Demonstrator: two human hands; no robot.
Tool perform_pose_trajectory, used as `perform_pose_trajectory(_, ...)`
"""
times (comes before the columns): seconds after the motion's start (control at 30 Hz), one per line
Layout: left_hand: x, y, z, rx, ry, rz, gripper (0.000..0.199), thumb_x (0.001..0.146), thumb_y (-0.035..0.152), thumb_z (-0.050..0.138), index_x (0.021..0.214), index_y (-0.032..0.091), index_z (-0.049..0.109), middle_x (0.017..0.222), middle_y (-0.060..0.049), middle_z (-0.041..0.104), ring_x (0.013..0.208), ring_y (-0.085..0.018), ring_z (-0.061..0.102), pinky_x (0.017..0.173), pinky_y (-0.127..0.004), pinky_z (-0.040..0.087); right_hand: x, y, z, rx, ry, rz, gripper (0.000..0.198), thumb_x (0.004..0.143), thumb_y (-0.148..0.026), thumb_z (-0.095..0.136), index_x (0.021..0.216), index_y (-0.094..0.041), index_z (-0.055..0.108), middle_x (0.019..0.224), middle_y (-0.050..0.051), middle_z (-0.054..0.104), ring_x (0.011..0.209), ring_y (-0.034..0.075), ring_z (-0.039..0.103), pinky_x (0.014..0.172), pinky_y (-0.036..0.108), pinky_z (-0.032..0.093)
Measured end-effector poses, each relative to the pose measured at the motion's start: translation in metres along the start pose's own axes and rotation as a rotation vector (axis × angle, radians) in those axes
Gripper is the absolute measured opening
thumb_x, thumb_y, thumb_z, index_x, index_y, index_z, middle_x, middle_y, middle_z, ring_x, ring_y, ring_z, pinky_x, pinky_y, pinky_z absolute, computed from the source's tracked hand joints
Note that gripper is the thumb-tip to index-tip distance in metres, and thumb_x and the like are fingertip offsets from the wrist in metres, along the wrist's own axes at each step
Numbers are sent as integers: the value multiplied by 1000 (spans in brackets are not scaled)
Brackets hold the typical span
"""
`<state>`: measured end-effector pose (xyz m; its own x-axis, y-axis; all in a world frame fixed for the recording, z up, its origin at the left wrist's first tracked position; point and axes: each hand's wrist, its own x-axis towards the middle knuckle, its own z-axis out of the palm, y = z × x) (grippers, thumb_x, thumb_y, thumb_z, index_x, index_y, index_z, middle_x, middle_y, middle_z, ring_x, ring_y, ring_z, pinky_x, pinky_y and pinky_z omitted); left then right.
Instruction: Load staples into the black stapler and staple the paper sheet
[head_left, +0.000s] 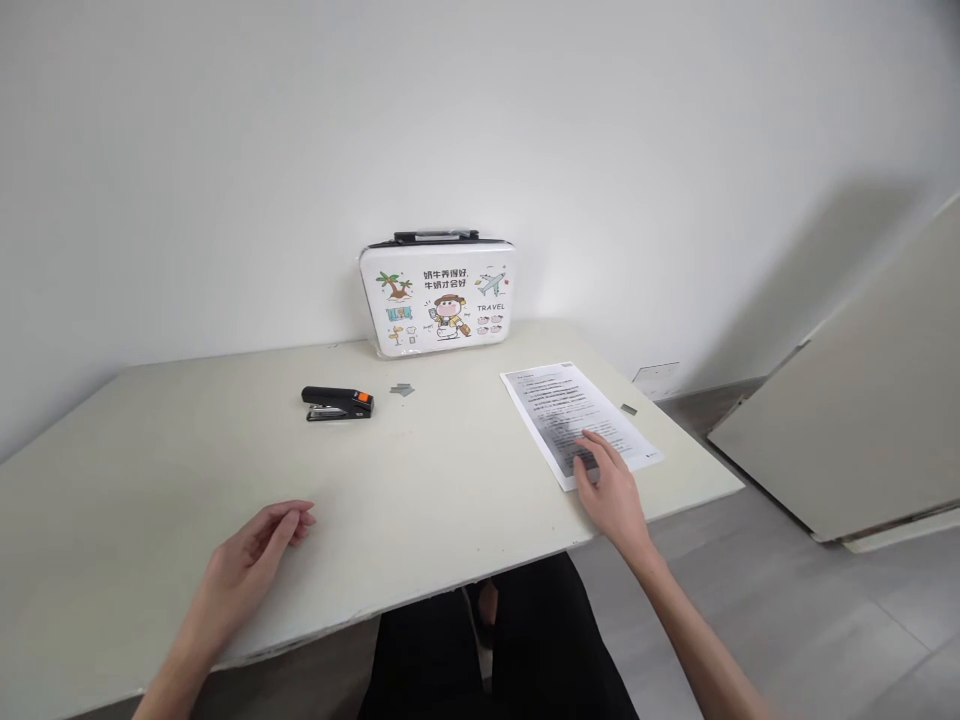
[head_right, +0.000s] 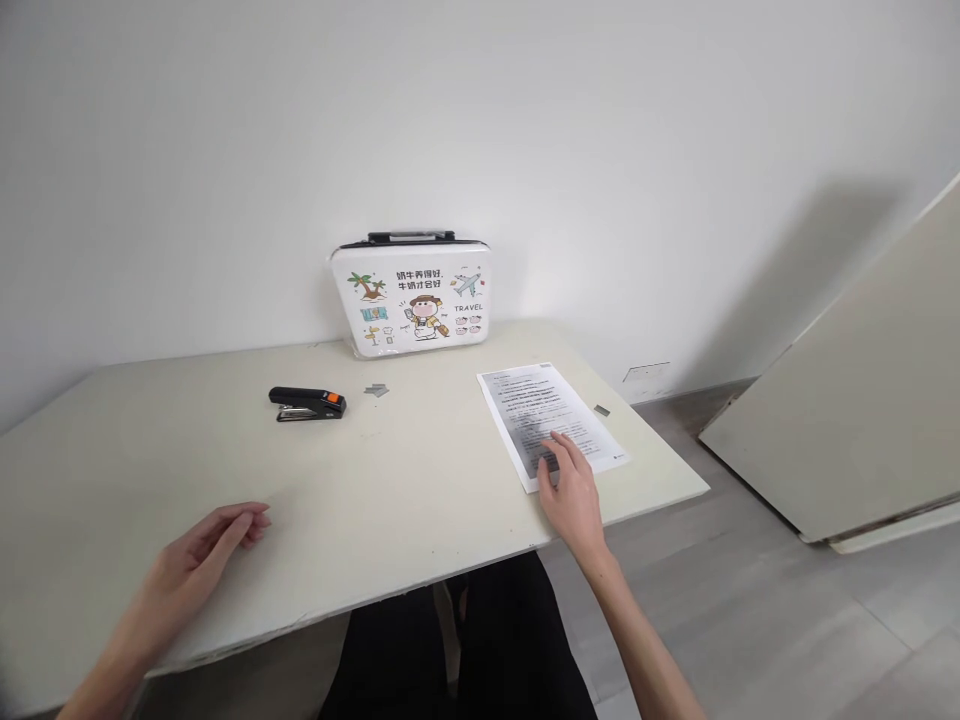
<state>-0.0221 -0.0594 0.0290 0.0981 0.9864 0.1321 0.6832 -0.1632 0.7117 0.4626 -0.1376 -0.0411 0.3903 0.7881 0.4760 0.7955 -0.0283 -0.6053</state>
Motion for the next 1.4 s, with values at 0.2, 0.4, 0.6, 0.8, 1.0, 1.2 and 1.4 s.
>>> perform_pose_trajectory(0.2, -2, 2, 3, -5, -2, -19, 56, 90, 73, 51, 108, 25, 73, 96, -5, 78, 89, -24, 74, 82, -32, 60, -1, 0, -2, -23, -36, 0, 38, 104, -41, 44, 132, -24, 64, 150, 13, 59, 146, 35, 48, 108, 57, 50)
perform_pose_trajectory(0.4, -4, 3, 3, -20, -11, -25, 55, 89, 71, 52, 110, 24, 73, 97, -6, 78, 92, -24, 74, 86, -33, 60, -2, 4, -2, -21, -31, 12, 39, 103, -44, 44, 129, -23, 64, 149, 14, 60, 139, 34, 54, 105, 53, 51)
perform_pose_trajectory(0.6, -6, 2, 5, -9, -15, -37, 54, 90, 70, 51, 111, 24, 72, 100, -6, 78, 94, -24, 74, 90, -34, 59, -3, 10, -1, -29, -32, 9, 43, 102, -47, 46, 131, -22, 65, 151, 15, 58, 133, 35, 59, 99, 51, 54)
perform_pose_trajectory(0.8, -8, 4, 4, -20, -10, -22, 53, 91, 68, 52, 109, 24, 73, 98, -6, 78, 91, -23, 74, 87, -32, 60, -4, 8, 0, -40, -58, 5, 46, 104, -48, 45, 139, -24, 63, 157, 12, 55, 150, 37, 44, 104, 55, 54)
perform_pose_trajectory(1.0, -6, -4, 4, -15, -32, -22, 52, 92, 69, 51, 113, 25, 72, 104, -6, 79, 97, -24, 74, 89, -33, 59, -3, 8, 2, -121, -122, 8, 59, 106, -54, 39, 148, -16, 58, 165, 14, 45, 157, 33, 34, 123, 56, 36)
perform_pose_trajectory(1.2, -6, -10, 4, -30, -31, -4, 52, 93, 69, 52, 112, 26, 72, 104, -6, 79, 97, -25, 74, 88, -34, 60, -1, 11, 6, -181, -167, -18, 64, 106, -58, 38, 147, -14, 59, 164, 15, 46, 156, 32, 35, 127, 55, 28)
perform_pose_trajectory(1.4, -4, -14, 6, -26, -34, 11, 52, 94, 69, 52, 113, 26, 72, 103, -5, 79, 96, -24, 74, 87, -33, 59, -5, 3, 6, -173, -191, -118, 55, 109, -49, 36, 138, -13, 68, 155, 16, 57, 150, 32, 46, 124, 55, 34)
